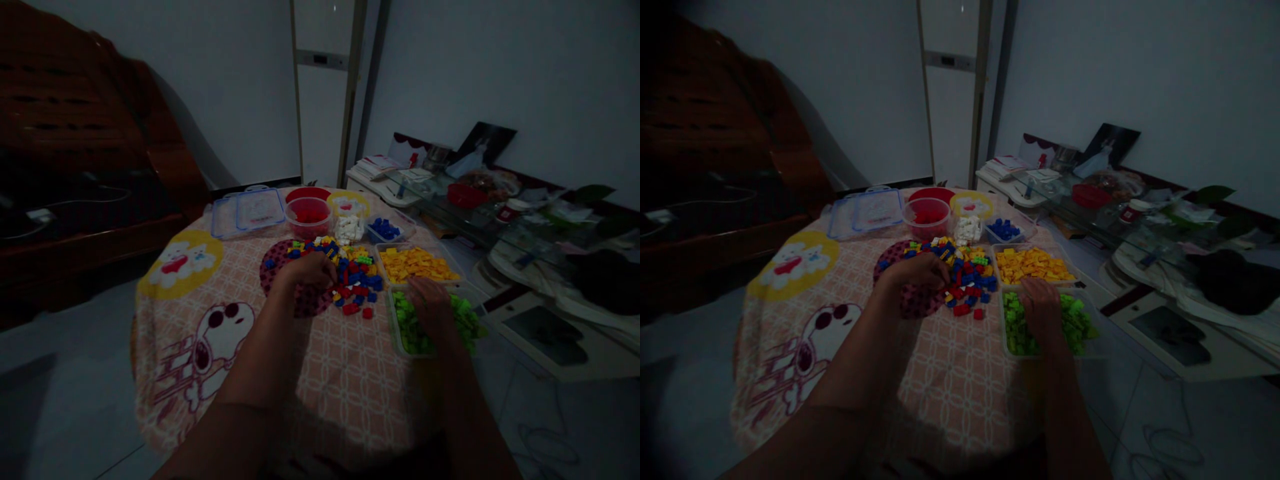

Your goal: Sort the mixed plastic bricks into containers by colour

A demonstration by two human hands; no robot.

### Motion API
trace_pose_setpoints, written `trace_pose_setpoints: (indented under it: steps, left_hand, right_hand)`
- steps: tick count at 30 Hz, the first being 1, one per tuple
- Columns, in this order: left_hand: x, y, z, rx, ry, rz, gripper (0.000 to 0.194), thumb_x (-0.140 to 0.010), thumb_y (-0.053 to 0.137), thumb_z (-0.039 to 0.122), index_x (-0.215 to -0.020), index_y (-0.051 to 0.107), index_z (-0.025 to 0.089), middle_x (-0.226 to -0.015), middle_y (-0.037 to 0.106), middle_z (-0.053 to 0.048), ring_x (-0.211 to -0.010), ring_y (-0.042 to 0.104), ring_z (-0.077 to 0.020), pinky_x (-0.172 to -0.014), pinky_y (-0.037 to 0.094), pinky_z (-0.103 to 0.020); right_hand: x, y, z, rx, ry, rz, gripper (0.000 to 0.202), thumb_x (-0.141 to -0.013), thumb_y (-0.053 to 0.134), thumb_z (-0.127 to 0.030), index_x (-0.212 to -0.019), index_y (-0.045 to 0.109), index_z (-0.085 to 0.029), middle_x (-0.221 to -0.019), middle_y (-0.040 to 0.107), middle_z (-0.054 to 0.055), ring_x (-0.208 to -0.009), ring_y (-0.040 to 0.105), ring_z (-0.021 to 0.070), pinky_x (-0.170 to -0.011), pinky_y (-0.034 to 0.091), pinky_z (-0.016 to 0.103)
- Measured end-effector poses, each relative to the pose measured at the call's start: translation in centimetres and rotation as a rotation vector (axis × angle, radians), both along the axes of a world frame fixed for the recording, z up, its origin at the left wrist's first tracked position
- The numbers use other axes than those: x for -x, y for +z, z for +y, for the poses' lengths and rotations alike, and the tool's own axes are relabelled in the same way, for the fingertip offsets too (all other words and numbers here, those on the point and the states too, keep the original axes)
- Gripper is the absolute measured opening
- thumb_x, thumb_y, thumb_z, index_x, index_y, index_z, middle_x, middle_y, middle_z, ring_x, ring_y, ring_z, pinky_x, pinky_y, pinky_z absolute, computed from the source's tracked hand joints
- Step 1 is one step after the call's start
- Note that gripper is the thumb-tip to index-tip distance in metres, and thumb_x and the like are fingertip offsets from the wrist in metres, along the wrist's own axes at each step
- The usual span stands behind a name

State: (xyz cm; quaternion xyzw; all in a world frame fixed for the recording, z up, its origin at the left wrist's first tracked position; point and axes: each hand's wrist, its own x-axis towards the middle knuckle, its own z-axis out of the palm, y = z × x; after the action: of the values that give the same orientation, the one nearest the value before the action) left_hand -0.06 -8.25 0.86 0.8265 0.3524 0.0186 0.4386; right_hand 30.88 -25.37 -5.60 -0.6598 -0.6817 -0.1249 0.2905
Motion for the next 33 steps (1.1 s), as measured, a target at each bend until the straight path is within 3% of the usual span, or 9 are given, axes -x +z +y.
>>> trace_pose_setpoints:
  steps: [5,10,13,17,20,24,29,33]
  left_hand:
    - [-1.2,-0.6,0.1,-0.002,0.033,-0.198,0.017,-0.07,0.065,0.018,-0.082,0.076,0.014,-0.069,0.072,-0.001,-0.06,0.062,-0.0114,-0.057,0.045,-0.019]
    - [-5.9,-1.0,-1.8,-0.076,0.152,-0.483,0.019,-0.077,0.063,0.019,-0.088,0.076,0.011,-0.062,0.068,-0.001,-0.055,0.06,-0.0111,-0.056,0.046,-0.02]
    - [-9.2,-1.7,-3.8,-0.075,0.179,-0.602,0.027,-0.082,0.06,0.017,-0.103,0.074,0.01,-0.074,0.073,-0.005,-0.065,0.067,-0.0142,-0.064,0.052,-0.023]
    - [-11.2,-2.4,-5.3,-0.181,0.12,-0.662,0.046,-0.082,0.06,0.015,-0.128,0.066,0.013,-0.113,0.074,-0.012,-0.099,0.07,-0.0207,-0.089,0.055,-0.032]
    - [-10.3,-2.0,-4.5,-0.282,0.134,-0.611,0.044,-0.083,0.059,0.017,-0.126,0.068,0.014,-0.121,0.072,-0.012,-0.107,0.068,-0.0222,-0.096,0.052,-0.034]
    - [-7.1,-0.2,-2.6,-0.353,0.148,-0.381,0.028,-0.078,0.062,0.019,-0.101,0.077,0.013,-0.093,0.077,-0.006,-0.085,0.069,-0.0188,-0.083,0.053,-0.028]
    - [-3.3,1.9,-1.9,-0.307,0.084,0.021,0.014,-0.071,0.065,0.017,-0.075,0.078,0.015,-0.065,0.071,-0.001,-0.063,0.063,-0.014,-0.063,0.045,-0.021]
    - [-2.9,1.8,-2.2,-0.214,0.013,0.23,0.011,-0.065,0.074,0.019,-0.075,0.078,0.02,-0.065,0.071,0.001,-0.06,0.062,-0.0139,-0.056,0.041,-0.021]
  right_hand:
    - [-0.1,0.0,0.0,-0.005,-0.002,0.013,0.038,-0.095,0.042,-0.028,-0.119,0.069,-0.017,-0.123,0.071,0.013,-0.118,0.06,0.0295,-0.107,0.041,0.051]
    - [-0.1,-0.1,0.1,-0.01,0.004,0.027,0.037,-0.095,0.043,-0.029,-0.119,0.069,-0.019,-0.123,0.07,0.012,-0.118,0.06,0.028,-0.107,0.041,0.05]
    - [0.0,-0.2,0.1,-0.015,-0.003,0.024,0.037,-0.095,0.042,-0.028,-0.12,0.068,-0.02,-0.123,0.071,0.011,-0.119,0.06,0.0275,-0.107,0.04,0.049]
    - [-0.1,-0.3,0.1,-0.014,0.002,0.008,0.037,-0.095,0.042,-0.026,-0.12,0.068,-0.018,-0.124,0.07,0.013,-0.12,0.059,0.0278,-0.107,0.041,0.05]
    - [-0.2,-0.3,0.1,-0.021,0.008,-0.01,0.038,-0.096,0.041,-0.027,-0.12,0.068,-0.016,-0.124,0.07,0.014,-0.119,0.06,0.0283,-0.106,0.042,0.05]
    - [-0.1,-0.1,0.1,-0.03,0.006,-0.02,0.037,-0.096,0.042,-0.029,-0.118,0.069,-0.017,-0.121,0.071,0.013,-0.117,0.061,0.0284,-0.106,0.043,0.049]
    - [0.1,0.0,0.0,-0.027,0.0,-0.006,0.037,-0.096,0.042,-0.03,-0.119,0.069,-0.019,-0.121,0.071,0.012,-0.117,0.061,0.0277,-0.106,0.042,0.049]
    - [-0.1,-0.1,0.0,-0.015,0.004,0.001,0.038,-0.095,0.042,-0.028,-0.121,0.069,-0.018,-0.122,0.071,0.013,-0.118,0.059,0.028,-0.107,0.041,0.05]
